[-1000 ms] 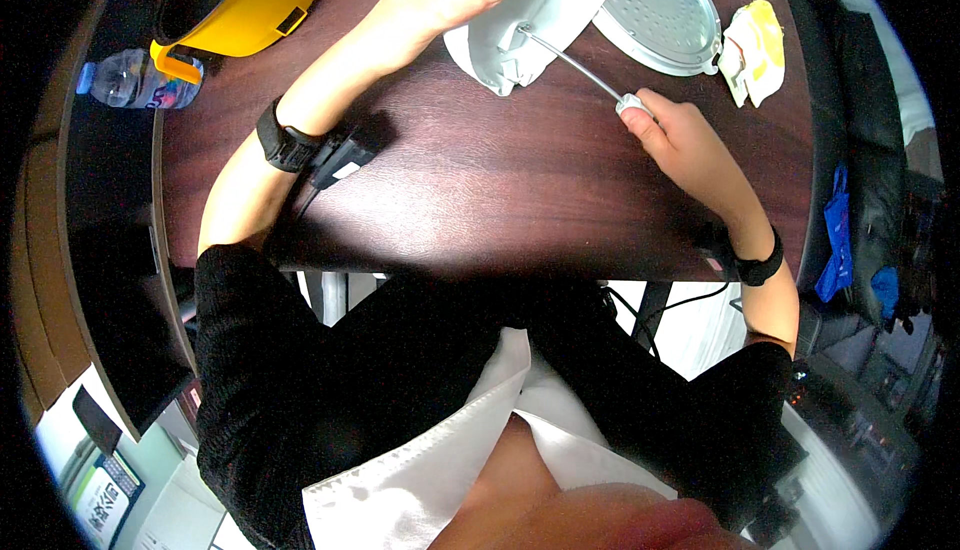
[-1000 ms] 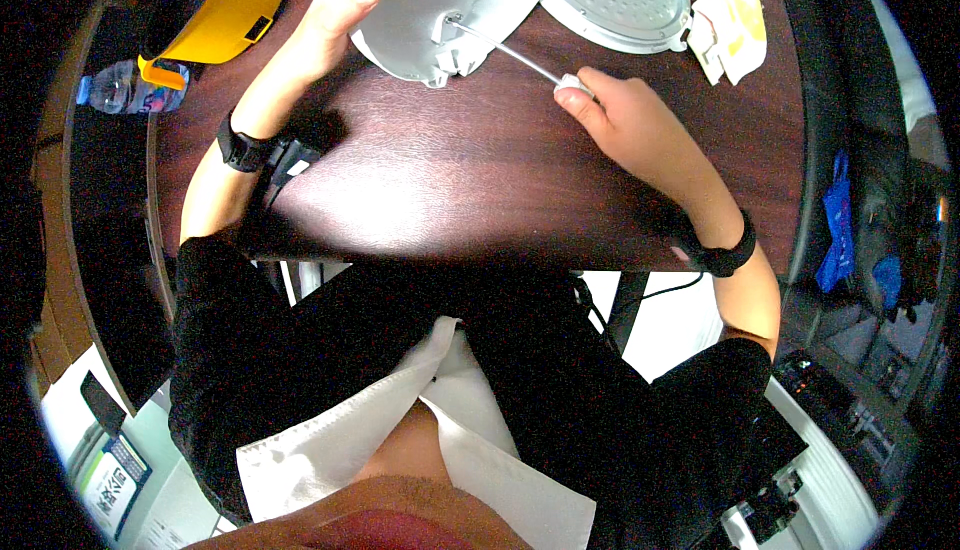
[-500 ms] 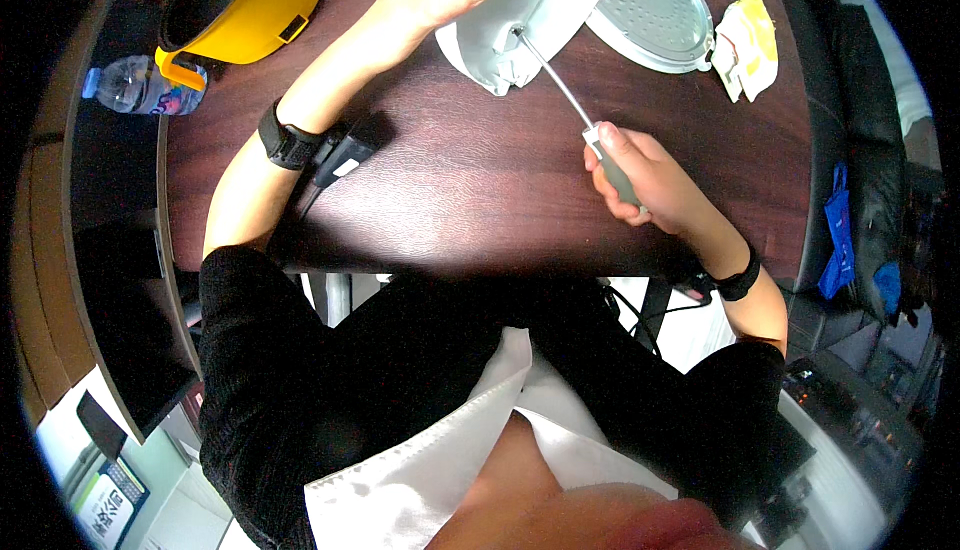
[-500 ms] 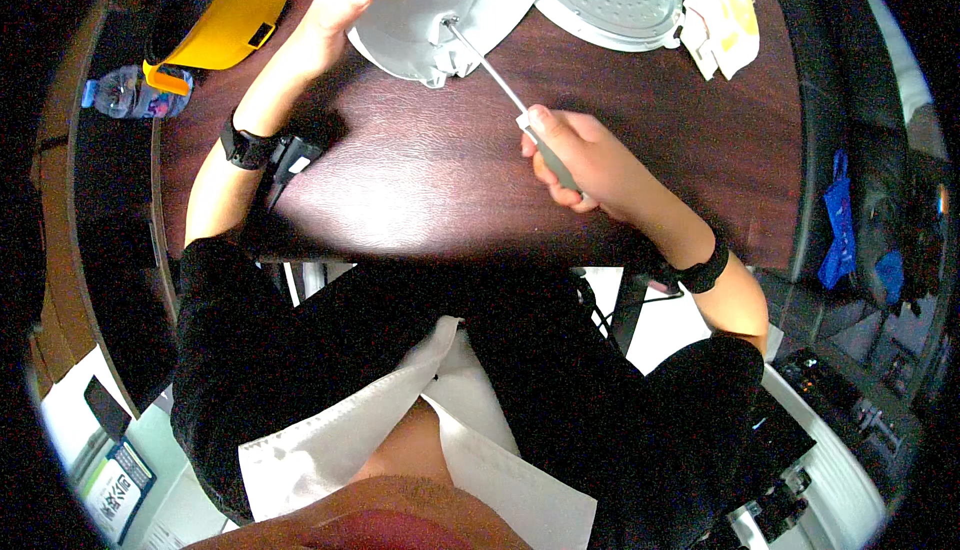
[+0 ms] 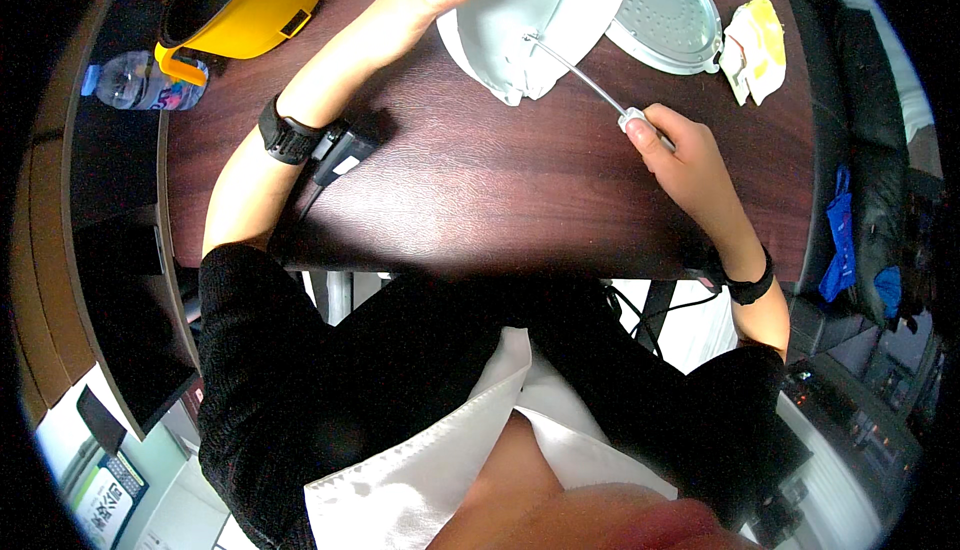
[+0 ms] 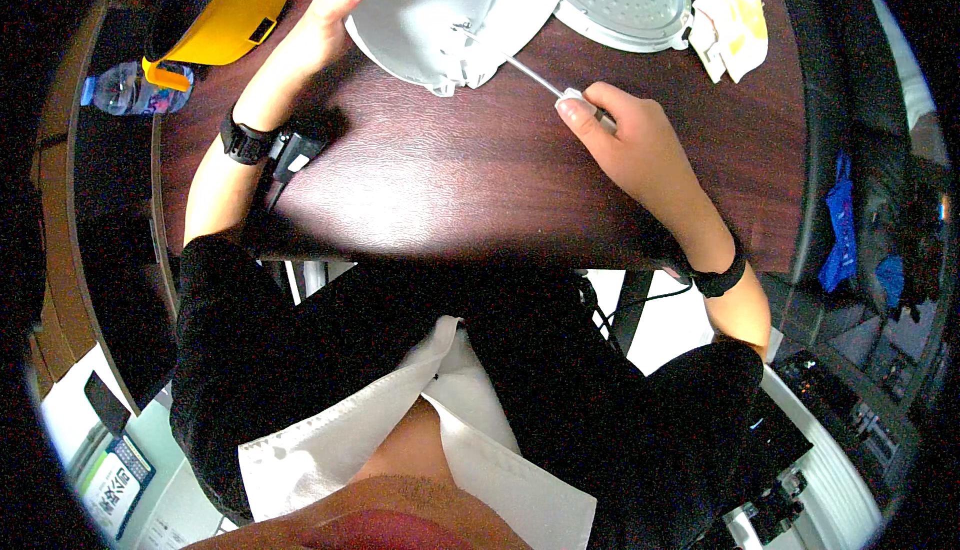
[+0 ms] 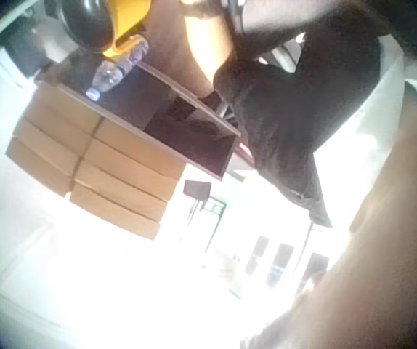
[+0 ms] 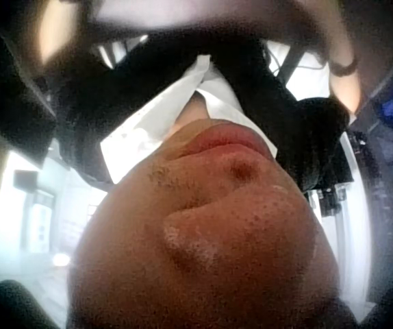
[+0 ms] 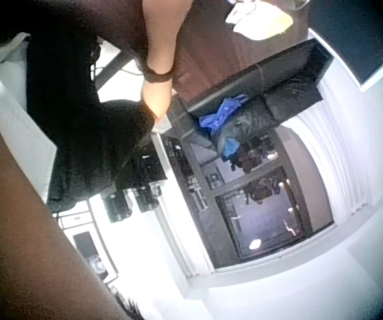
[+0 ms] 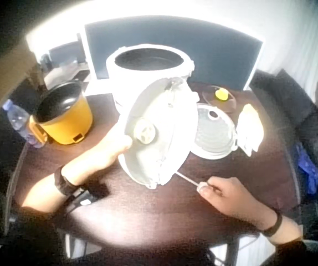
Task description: The person assembles a white plastic appliance lid by inserting small metal pins and tightening them with a screwdriver. They handle the lid, a perforated insert, and a yellow cap, then use a screwdriver to secure the pins into the lid.
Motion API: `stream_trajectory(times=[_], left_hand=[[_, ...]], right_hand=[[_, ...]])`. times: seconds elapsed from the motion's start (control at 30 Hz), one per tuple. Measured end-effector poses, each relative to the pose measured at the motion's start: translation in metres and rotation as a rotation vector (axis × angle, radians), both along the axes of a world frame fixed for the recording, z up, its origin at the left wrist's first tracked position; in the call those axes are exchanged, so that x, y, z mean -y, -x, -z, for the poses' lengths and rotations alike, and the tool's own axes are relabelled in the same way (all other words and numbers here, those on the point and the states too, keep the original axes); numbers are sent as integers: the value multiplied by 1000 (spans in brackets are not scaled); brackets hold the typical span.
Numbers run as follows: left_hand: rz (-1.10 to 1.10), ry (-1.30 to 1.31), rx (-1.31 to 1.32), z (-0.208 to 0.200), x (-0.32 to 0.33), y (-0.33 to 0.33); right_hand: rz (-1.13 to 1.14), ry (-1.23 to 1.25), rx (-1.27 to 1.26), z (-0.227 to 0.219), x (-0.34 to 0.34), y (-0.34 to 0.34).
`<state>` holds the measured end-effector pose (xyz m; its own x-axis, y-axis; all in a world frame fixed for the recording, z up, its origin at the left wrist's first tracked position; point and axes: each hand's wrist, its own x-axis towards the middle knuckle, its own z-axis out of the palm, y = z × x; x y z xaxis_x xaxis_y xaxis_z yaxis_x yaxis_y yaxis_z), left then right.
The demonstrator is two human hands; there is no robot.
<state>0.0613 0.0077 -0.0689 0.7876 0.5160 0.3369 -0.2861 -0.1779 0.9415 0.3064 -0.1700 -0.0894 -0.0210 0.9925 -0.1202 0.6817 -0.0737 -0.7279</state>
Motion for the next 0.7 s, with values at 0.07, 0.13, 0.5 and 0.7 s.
stream_trajectory(times=[0.07, 0.13, 0.5, 0.7], left_hand=[[-4, 6, 0, 1, 1, 0], [-7, 10, 3, 0, 1, 1], [-3, 29, 12, -3, 6, 0], [2, 50, 10, -5, 8, 0]], right_hand=[[-12, -64, 89, -6, 1, 1], [-9, -78, 180, -13, 2, -1], [-93, -369, 404, -12, -2, -2], [-130, -476, 651, -37, -4, -1]])
